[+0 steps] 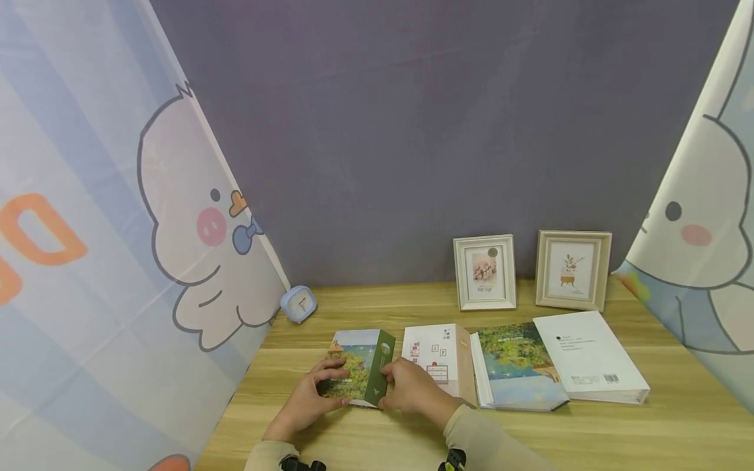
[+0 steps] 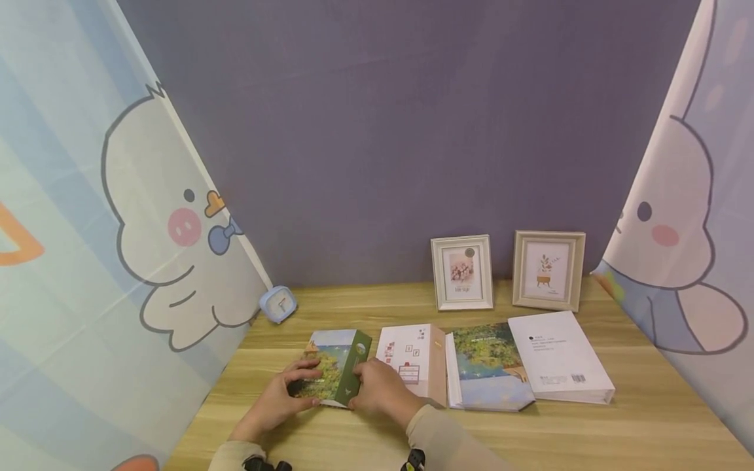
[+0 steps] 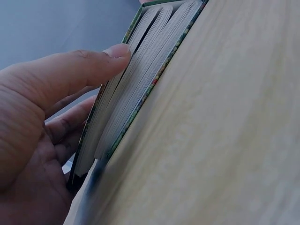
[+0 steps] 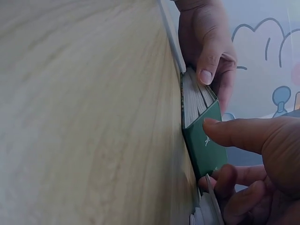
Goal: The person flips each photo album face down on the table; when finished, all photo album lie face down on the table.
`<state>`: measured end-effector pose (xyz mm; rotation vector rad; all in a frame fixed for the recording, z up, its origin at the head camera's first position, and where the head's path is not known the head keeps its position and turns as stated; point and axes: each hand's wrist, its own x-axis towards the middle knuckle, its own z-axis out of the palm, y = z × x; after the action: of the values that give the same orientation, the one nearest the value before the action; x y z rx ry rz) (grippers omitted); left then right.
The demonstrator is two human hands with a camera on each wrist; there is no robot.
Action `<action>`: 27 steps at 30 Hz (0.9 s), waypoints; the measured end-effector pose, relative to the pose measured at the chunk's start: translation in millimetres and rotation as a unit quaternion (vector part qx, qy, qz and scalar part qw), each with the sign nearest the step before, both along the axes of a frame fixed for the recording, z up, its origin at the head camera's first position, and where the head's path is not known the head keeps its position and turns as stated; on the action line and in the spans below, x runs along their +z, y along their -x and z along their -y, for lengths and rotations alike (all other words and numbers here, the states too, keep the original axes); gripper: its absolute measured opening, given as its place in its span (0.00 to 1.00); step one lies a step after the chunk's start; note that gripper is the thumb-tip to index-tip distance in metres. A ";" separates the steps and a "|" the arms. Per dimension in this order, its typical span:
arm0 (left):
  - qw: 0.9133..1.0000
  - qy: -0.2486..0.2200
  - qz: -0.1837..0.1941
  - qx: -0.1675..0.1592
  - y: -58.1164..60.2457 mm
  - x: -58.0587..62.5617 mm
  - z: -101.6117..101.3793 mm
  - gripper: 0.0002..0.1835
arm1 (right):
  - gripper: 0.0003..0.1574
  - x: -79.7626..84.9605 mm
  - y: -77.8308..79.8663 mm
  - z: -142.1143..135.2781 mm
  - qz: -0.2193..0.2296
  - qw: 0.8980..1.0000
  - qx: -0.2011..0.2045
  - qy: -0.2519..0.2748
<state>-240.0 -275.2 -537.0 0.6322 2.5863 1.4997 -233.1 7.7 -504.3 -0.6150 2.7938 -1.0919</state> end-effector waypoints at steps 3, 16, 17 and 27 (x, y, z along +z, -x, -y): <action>1.000 0.002 -0.003 0.002 -0.4 -0.7 0.2 0.27 | 0.39 0.3 -0.1 -1.2 0.007 1.000 0.003 0.007; 1.000 0.005 0.006 -0.005 0.1 2.5 -1.5 0.27 | 0.35 0.6 0.4 -6.5 0.028 0.999 0.019 0.017; 1.000 0.008 0.004 -0.005 0.0 3.4 -1.9 0.28 | 0.35 0.1 0.6 -6.6 0.029 0.999 0.019 0.017; 0.998 0.051 -0.022 -0.017 -1.9 15.7 -6.5 0.30 | 0.30 5.6 0.4 -18.4 0.035 0.996 0.055 0.057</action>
<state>-238.2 -268.7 -521.3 0.7000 2.6506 1.3481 -233.5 26.0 -498.7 -0.7173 2.6184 -1.2326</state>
